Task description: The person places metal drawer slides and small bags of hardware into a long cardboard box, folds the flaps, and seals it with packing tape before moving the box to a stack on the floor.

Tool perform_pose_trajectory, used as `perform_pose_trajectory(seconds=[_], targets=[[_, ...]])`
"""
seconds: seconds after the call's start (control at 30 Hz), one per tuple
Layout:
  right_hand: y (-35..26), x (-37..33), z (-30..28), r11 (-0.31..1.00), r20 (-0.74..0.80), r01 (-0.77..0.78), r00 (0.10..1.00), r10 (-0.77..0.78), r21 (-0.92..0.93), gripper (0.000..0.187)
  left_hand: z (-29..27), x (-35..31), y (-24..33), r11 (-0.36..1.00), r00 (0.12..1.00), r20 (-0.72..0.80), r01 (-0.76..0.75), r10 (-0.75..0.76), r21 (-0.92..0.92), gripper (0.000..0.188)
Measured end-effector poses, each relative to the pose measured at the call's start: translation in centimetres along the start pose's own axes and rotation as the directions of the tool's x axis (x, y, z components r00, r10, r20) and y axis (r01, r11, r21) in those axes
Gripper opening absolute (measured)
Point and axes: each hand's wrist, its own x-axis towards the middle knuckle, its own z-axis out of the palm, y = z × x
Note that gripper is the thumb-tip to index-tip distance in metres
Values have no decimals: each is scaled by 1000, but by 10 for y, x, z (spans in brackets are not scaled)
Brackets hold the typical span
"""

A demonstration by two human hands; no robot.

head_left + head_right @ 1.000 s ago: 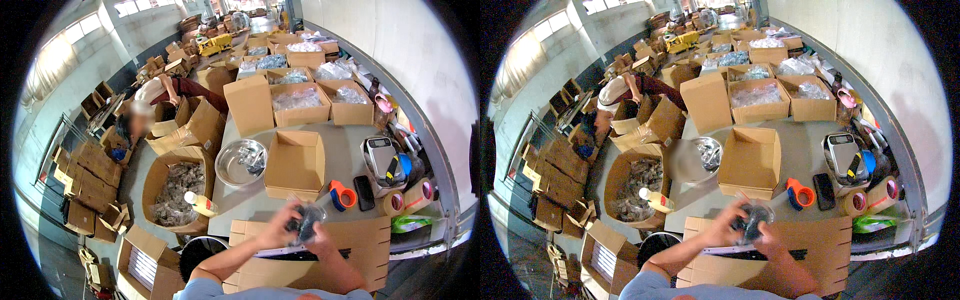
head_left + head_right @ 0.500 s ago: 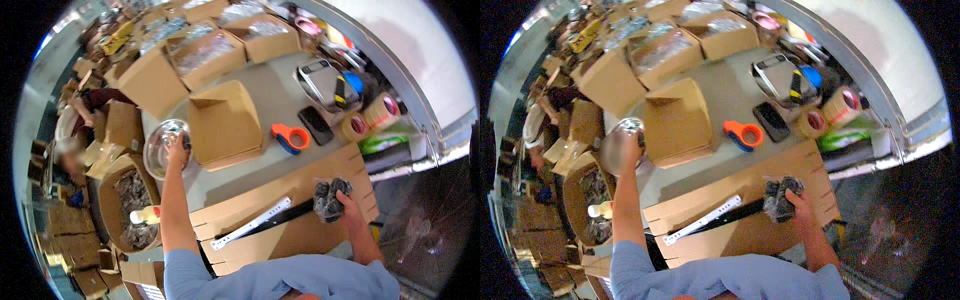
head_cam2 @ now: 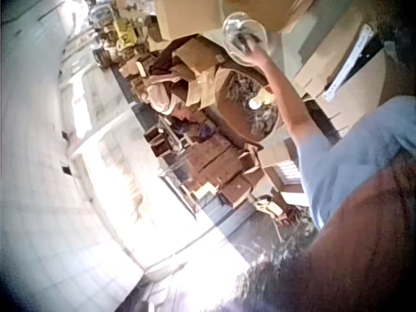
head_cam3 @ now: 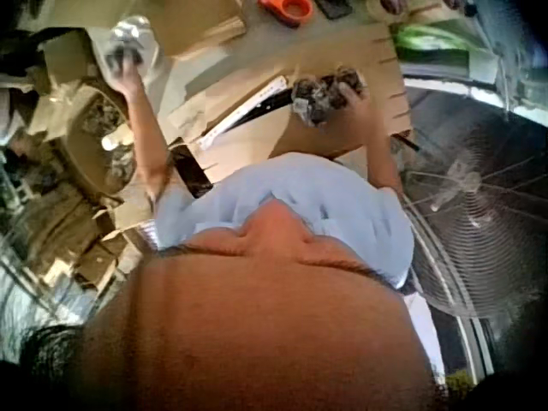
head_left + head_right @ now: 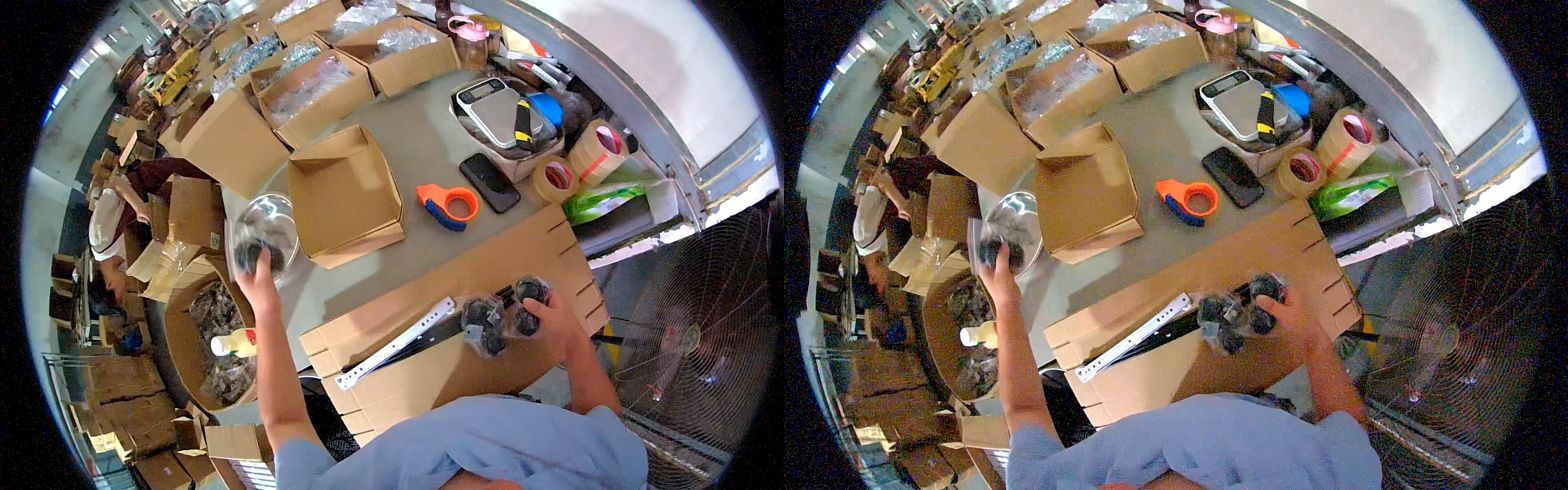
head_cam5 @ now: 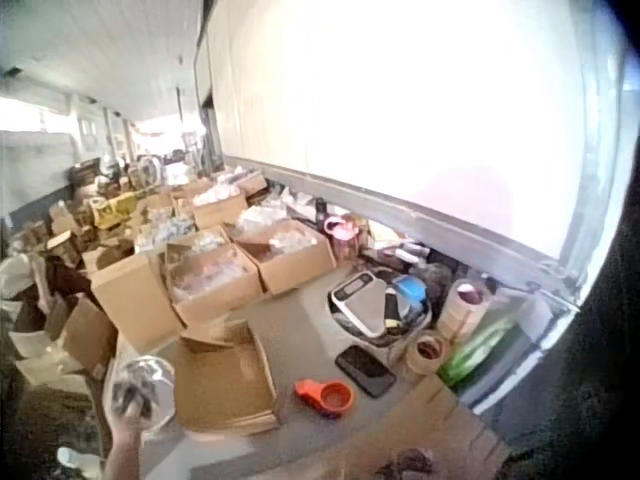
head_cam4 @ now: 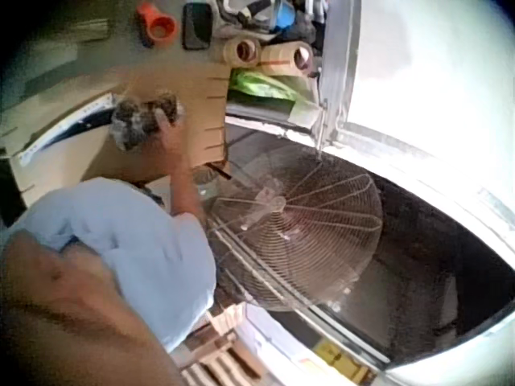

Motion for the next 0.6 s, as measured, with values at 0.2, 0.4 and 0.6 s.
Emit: perform_pose_trajectory(seconds=[0.2,0.4,0.6], targets=[[63,44,-42,734,2,193,968,-252,-651,57,-8,-164,14,763,825,367,549,-429,-341,45],[46,-12,12,679,112,424,884,-454,-599,64,51,-298,55,457,464,728,859,-505,-230,57],[71,-57,14,929,534,285,837,-121,-235,55,66,-340,65,419,259,860,906,-440,-58,52]])
